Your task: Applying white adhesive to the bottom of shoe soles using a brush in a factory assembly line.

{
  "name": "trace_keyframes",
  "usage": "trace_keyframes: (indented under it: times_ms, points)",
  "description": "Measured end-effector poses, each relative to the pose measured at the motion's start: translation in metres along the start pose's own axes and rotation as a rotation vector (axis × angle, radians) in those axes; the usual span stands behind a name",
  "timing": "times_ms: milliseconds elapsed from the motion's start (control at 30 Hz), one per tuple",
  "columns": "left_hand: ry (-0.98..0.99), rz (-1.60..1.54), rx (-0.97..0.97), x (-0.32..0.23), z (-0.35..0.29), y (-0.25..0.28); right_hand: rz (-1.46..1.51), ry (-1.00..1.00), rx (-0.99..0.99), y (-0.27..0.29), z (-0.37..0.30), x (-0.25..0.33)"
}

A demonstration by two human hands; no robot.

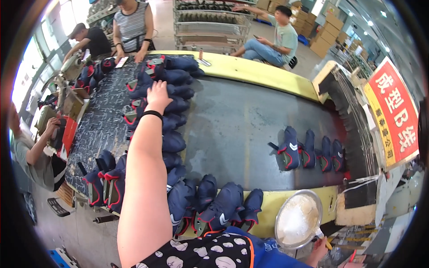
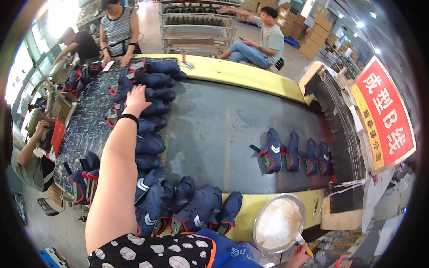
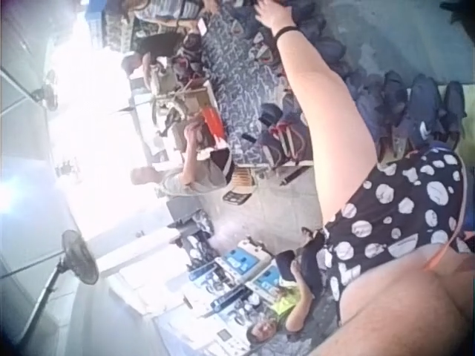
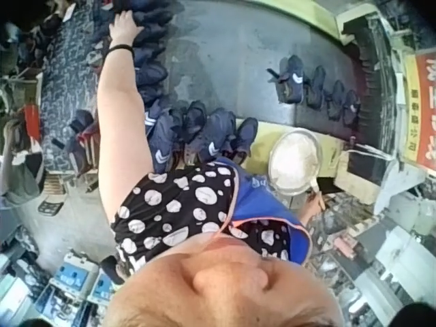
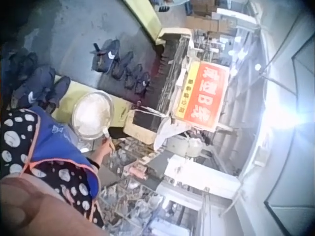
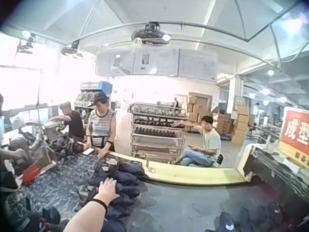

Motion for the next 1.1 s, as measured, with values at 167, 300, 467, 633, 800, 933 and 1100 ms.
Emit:
trace_keyframes:
  times_ms: [167, 300, 467, 633, 800, 933, 1100]
  points:
    - [-0.036, -0.047, -0.195, -0.009, -0.016, -0.013, 0.082, -0.031, -0.041, -0.005, -0.023, -0.004]
    - [-0.016, -0.232, -0.285, 0.031, -0.031, -0.002, 0.052, -0.074, -0.016, -0.005, -0.026, -0.013]
    - [0.127, -0.627, -0.631, 0.102, -0.056, 0.103, 0.115, -0.060, 0.027, -0.006, -0.004, -0.028]
    - [-0.010, -0.970, -0.711, 0.107, -0.154, 0.234, 0.258, -0.046, 0.067, -0.031, 0.030, -0.035]
    - [0.189, -1.322, 0.166, 0.084, -0.188, 0.196, 0.197, -0.112, 0.133, -0.069, 0.047, -0.044]
    - [0.239, -0.979, 0.690, 0.006, -0.292, 0.073, 0.205, -0.148, 0.231, -0.097, 0.036, -0.047]
    - [-0.100, -0.388, 0.564, -0.094, -0.389, 0.039, 0.265, -0.153, 0.379, -0.119, 0.011, -0.025]
Point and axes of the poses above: each hand's wrist, its own z-axis towards the middle knuckle, its own y-axis out of the back of the hand, x = y × z, the point moved 10 cm from there along z, towards the middle knuckle, and after that the axes turned 13 degrees about y, right-handed, at the moved point
